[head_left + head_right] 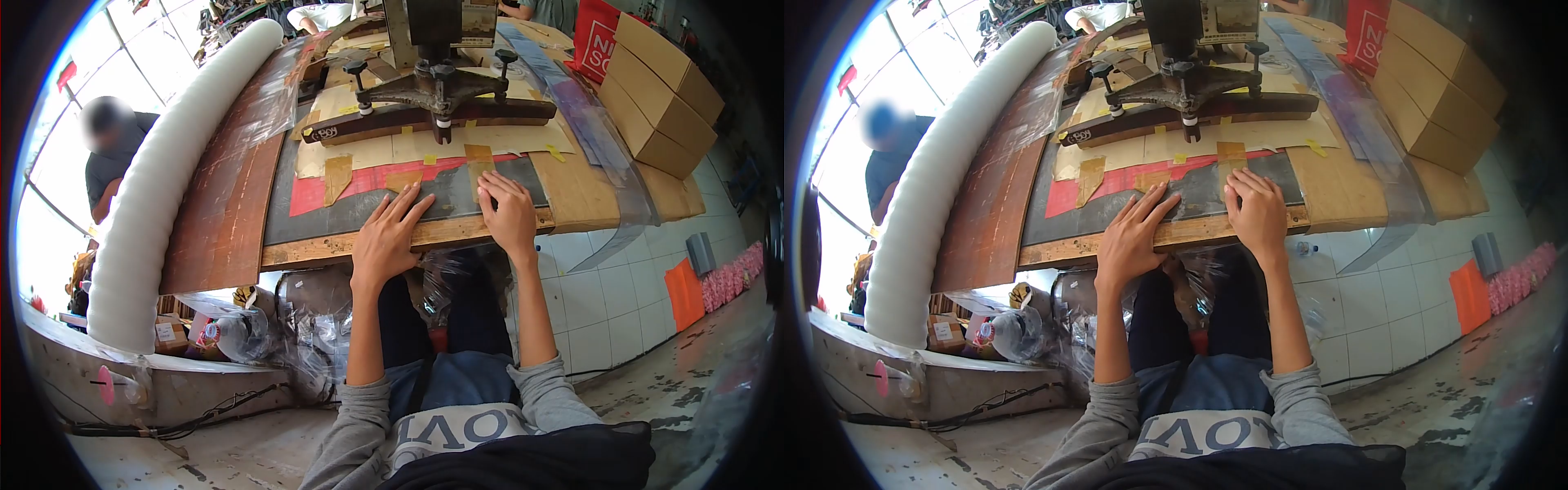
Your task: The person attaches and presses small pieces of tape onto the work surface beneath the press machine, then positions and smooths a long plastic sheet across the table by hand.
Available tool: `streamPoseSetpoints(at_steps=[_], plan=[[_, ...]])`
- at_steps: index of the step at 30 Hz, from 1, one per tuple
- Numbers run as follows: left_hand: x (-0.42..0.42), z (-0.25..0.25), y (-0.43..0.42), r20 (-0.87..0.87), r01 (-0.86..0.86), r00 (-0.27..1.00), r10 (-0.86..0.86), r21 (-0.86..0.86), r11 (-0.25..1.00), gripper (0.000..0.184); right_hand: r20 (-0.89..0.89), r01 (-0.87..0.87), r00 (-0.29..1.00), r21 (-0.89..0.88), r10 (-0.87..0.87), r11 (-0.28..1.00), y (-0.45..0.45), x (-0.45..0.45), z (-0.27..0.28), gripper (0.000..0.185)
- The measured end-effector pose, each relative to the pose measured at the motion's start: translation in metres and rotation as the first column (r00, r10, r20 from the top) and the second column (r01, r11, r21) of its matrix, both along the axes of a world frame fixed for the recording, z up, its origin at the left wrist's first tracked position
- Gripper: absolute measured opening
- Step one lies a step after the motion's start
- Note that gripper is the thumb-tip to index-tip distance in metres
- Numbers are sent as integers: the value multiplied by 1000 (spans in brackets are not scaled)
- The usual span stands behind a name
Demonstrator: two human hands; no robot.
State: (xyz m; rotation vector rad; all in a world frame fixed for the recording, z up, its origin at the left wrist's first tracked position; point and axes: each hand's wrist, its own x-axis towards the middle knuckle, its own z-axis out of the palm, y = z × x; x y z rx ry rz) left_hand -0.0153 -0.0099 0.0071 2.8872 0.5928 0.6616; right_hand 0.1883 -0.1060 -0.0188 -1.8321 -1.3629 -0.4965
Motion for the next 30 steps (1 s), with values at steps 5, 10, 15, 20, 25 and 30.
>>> streamPoseSetpoints(at_steps=[5,10,15,20,25,30], plan=[[0,0,0,-2,2,1000,-2,2,1000,90,-7,-2,1000,0,2,1000,0,0,0,23],[0,-1,1,6,-2,1000,1,9,1000,90,-19,-10,1000,0,10,1000,0,0,0,23],[0,-1,1,8,0,1000,0,10,1000,91,-18,-1,1000,-5,1,1000,-1,-1,1,23],[1,-2,2,4,0,1000,0,11,1000,91,-11,-2,1000,-4,2,1000,0,0,2,23],[1,0,0,-7,-3,1000,3,10,1000,91,-15,3,1000,-1,-3,1000,0,-1,0,23],[0,1,0,-8,-5,1000,6,11,1000,91,-24,0,1000,-3,0,1000,-1,-1,1,23]])
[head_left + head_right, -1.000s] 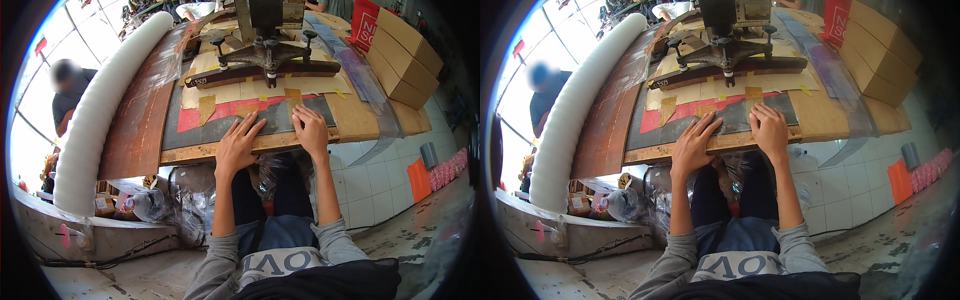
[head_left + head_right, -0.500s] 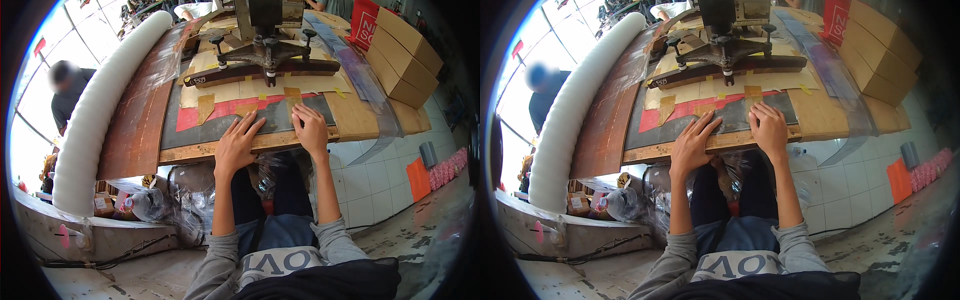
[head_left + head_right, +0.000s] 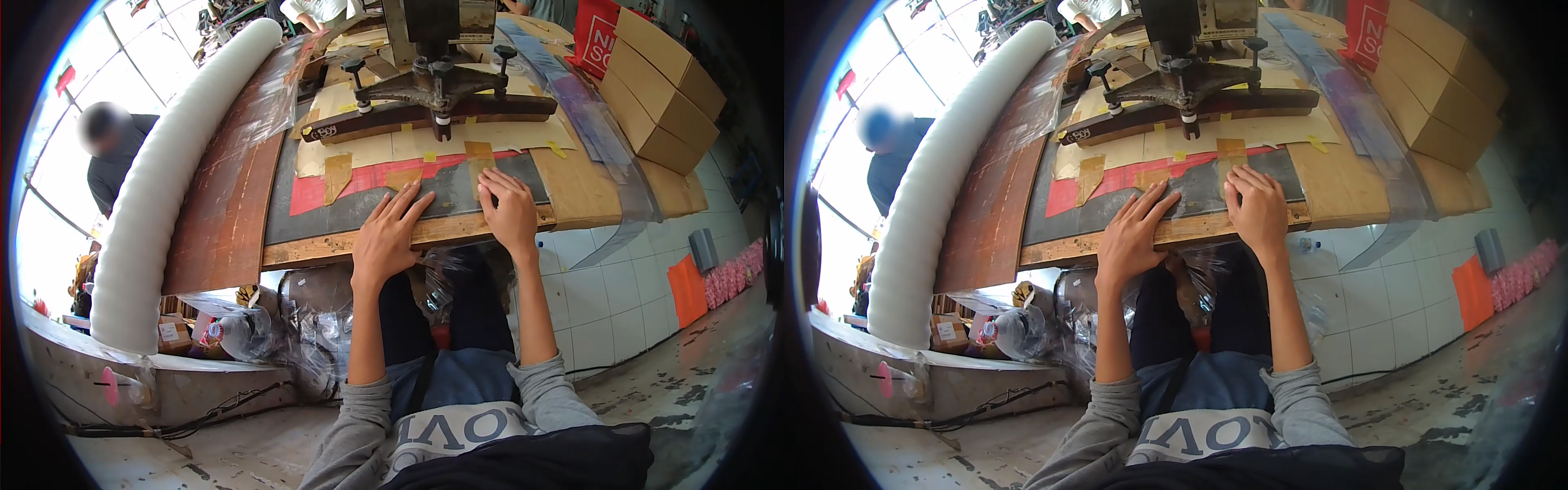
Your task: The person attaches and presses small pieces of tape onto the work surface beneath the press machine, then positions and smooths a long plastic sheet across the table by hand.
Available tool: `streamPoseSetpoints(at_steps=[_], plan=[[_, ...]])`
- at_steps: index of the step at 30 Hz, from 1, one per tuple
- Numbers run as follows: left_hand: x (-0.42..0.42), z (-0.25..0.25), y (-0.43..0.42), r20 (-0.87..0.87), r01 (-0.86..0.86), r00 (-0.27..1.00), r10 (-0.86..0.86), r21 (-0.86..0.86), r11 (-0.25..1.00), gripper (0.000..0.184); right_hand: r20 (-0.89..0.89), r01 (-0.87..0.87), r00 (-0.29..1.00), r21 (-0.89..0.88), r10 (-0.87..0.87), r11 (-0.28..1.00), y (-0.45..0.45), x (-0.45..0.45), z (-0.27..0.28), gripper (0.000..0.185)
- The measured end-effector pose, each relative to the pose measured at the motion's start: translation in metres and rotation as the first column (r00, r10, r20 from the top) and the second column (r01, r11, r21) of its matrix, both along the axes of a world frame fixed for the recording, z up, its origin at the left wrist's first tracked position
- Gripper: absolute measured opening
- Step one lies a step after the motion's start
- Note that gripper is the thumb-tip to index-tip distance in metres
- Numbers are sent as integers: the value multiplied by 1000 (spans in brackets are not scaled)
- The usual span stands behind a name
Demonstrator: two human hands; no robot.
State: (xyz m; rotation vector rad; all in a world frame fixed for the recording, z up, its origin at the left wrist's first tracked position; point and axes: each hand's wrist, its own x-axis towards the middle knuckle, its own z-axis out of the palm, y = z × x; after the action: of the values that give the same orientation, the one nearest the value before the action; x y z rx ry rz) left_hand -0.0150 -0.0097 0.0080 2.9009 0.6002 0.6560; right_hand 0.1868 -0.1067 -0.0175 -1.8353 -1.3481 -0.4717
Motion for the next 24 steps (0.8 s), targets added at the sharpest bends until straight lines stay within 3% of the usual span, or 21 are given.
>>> streamPoseSetpoints(at_steps=[24], plan=[[0,-1,0,26,13,1000,-12,-22,1000,90,-7,-5,1000,-7,5,1000,0,1,-1,23]])
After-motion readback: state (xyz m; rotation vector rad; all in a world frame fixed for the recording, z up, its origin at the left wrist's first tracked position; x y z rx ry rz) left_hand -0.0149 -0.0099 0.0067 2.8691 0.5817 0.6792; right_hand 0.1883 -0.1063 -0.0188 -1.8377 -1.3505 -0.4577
